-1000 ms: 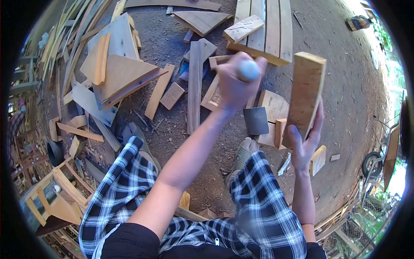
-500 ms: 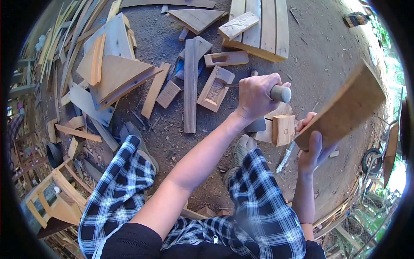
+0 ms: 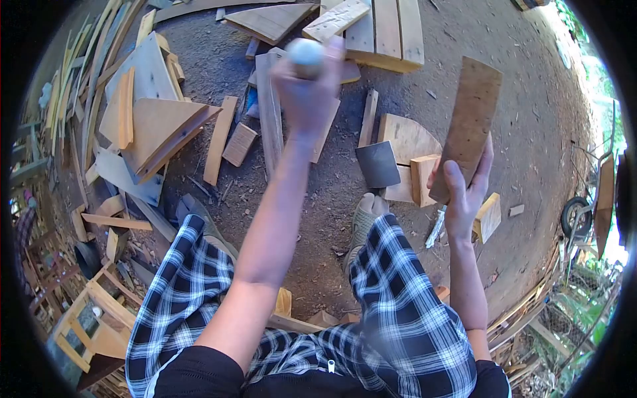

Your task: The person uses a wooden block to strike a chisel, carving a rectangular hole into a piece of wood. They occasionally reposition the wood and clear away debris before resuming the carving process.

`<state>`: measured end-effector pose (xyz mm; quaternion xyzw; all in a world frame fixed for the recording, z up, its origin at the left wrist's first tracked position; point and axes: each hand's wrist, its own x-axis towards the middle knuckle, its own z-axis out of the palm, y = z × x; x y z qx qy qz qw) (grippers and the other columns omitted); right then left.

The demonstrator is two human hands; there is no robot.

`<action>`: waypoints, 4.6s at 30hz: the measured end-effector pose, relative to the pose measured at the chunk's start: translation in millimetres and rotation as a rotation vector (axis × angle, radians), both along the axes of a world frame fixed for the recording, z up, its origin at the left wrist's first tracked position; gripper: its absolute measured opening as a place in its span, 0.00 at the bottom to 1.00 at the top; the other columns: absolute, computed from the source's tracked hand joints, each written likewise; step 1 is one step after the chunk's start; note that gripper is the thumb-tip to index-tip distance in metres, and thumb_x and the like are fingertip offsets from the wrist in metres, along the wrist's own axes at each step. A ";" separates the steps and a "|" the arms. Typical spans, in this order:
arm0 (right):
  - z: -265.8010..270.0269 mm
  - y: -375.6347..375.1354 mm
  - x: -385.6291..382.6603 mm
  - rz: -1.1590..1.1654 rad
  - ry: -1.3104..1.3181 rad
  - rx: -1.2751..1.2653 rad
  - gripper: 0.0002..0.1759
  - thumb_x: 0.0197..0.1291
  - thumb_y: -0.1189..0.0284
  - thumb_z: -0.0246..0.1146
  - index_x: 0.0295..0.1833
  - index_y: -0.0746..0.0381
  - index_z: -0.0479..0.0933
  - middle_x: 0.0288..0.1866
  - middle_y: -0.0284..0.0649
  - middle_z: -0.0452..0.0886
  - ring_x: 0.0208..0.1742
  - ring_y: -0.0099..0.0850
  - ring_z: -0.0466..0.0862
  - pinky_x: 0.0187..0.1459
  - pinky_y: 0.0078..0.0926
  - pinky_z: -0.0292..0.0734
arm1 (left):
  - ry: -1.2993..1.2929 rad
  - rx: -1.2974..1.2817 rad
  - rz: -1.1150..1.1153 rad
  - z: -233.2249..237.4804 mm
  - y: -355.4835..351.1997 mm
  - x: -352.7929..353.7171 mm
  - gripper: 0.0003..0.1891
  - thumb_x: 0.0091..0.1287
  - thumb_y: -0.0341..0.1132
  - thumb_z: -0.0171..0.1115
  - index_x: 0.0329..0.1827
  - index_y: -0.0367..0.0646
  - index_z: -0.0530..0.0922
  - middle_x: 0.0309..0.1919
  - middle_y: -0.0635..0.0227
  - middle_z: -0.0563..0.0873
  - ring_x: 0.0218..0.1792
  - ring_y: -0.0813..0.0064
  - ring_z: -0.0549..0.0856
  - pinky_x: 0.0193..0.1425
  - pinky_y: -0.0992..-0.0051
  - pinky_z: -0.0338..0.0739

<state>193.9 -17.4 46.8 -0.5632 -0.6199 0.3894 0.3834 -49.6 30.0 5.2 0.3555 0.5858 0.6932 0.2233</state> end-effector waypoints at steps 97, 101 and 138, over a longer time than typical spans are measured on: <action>15.4 -7.6 -6.9 0.021 0.107 -0.042 0.47 0.56 0.59 0.63 0.77 0.62 0.49 0.70 0.49 0.63 0.69 0.41 0.66 0.69 0.41 0.60 | 0.372 0.049 -0.211 -6.3 -13.8 56.2 0.12 0.59 0.35 0.72 0.24 0.44 0.76 0.15 0.66 0.80 0.17 0.73 0.82 0.22 0.75 0.74; 16.9 -2.6 -2.1 0.001 -0.026 -0.054 0.47 0.57 0.56 0.64 0.77 0.60 0.50 0.70 0.47 0.62 0.69 0.40 0.66 0.68 0.41 0.62 | 0.041 -0.032 -0.139 9.0 -12.9 12.4 0.14 0.64 0.35 0.69 0.22 0.43 0.76 0.16 0.78 0.78 0.21 0.90 0.75 0.22 0.81 0.69; 42.2 -11.8 -14.4 0.153 0.210 0.176 0.29 0.53 0.60 0.65 0.54 0.67 0.65 0.32 0.42 0.75 0.29 0.23 0.76 0.34 0.21 0.73 | 0.367 0.036 -0.227 -5.6 -34.9 64.6 0.14 0.54 0.32 0.72 0.20 0.44 0.73 0.17 0.65 0.78 0.19 0.66 0.81 0.23 0.69 0.71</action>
